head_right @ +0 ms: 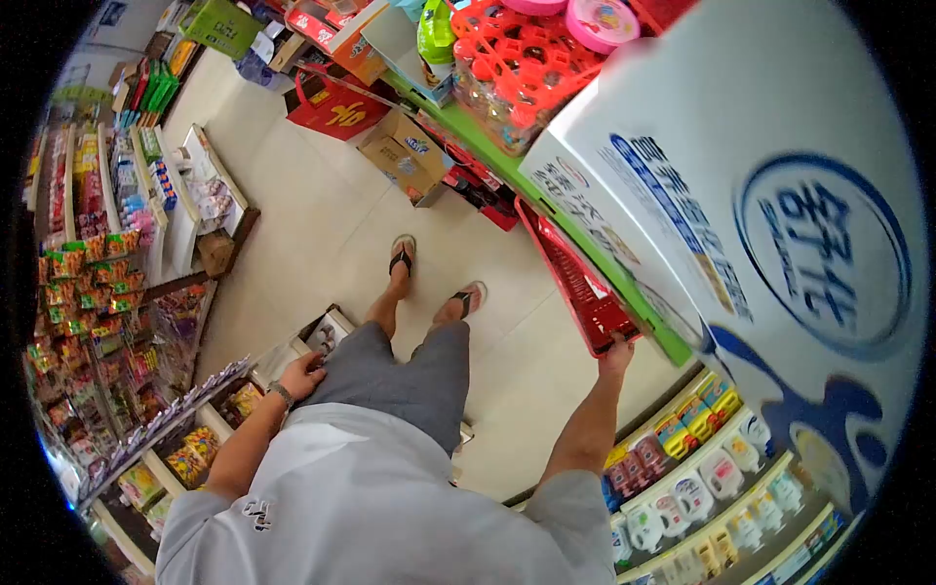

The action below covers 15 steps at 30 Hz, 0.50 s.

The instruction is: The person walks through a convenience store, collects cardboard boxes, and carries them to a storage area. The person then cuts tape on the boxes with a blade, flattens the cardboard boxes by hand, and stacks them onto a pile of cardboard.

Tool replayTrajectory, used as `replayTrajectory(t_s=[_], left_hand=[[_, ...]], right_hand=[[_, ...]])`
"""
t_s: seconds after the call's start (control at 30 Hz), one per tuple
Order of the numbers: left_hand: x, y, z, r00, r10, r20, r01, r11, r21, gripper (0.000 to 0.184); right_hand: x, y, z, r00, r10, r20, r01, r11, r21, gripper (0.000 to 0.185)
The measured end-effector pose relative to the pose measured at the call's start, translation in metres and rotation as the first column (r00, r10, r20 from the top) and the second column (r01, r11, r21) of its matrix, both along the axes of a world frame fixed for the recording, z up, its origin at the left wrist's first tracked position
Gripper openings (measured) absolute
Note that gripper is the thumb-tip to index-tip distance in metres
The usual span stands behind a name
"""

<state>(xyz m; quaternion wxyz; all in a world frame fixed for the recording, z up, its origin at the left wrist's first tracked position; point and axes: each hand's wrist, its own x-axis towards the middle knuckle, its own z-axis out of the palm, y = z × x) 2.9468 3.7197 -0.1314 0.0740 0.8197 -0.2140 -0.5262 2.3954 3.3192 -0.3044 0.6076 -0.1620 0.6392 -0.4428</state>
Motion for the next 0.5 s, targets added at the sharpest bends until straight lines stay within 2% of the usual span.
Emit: replayTrajectory(t_s=[0.1,0.13,0.17,0.2,0.23,0.27,0.3,0.33,0.4,0.43,0.5], left_hand=[[-0.008,0.006,0.001,0.999,0.01,0.038,-0.01,1.0,0.001,0.051],[-0.01,0.002,0.005,0.999,0.025,0.039,-0.027,0.999,0.047,0.049],[-0.016,0.004,0.011,0.999,0.03,0.031,-0.032,0.998,0.06,0.049],[-0.017,0.0,0.013,0.998,0.047,0.03,-0.048,0.998,0.05,0.049],[-0.016,-0.007,0.016,0.997,0.064,0.031,-0.065,0.997,0.035,0.049],[-0.017,-0.015,0.023,0.999,0.042,0.033,-0.043,0.997,0.056,0.049],[-0.016,-0.015,0.023,0.998,0.055,0.038,-0.057,0.997,0.043,0.049],[-0.017,-0.01,0.02,0.997,0.066,0.033,-0.067,0.998,0.019,0.049],[-0.015,-0.006,0.024,0.995,0.095,0.035,-0.095,0.995,-0.015,0.05],[-0.014,-0.008,0.028,0.993,0.115,0.034,-0.115,0.993,-0.018,0.049],[-0.004,-0.01,0.031,0.987,0.152,0.043,-0.151,0.988,-0.037,0.049]], right_hand=[[0.001,-0.047,-0.008,0.995,0.096,0.007,-0.096,0.995,-0.006,0.035],[-0.02,-0.055,-0.034,0.96,0.188,-0.208,-0.159,0.976,0.149,0.042],[-0.042,-0.063,-0.064,0.876,0.31,-0.368,-0.19,0.926,0.327,0.049],[-0.063,-0.075,-0.106,0.686,0.396,-0.61,-0.231,0.914,0.334,0.054],[-0.069,-0.086,-0.124,0.428,0.432,-0.794,-0.267,0.9,0.345,0.059],[-0.051,-0.071,-0.1,0.189,0.537,-0.822,-0.299,0.829,0.473,0.066],[-0.025,-0.064,-0.073,0.563,0.345,-0.751,-0.306,0.931,0.198,0.061],[-0.01,-0.066,-0.049,0.532,0.373,-0.76,-0.328,0.918,0.221,0.064],[0.012,-0.049,-0.019,0.28,0.51,-0.813,-0.375,0.838,0.397,0.07],[0.023,-0.034,-0.013,0.199,0.551,-0.81,-0.394,0.802,0.448,0.074],[0.043,-0.003,-0.037,-0.021,0.593,-0.805,-0.427,0.722,0.544,0.079]])
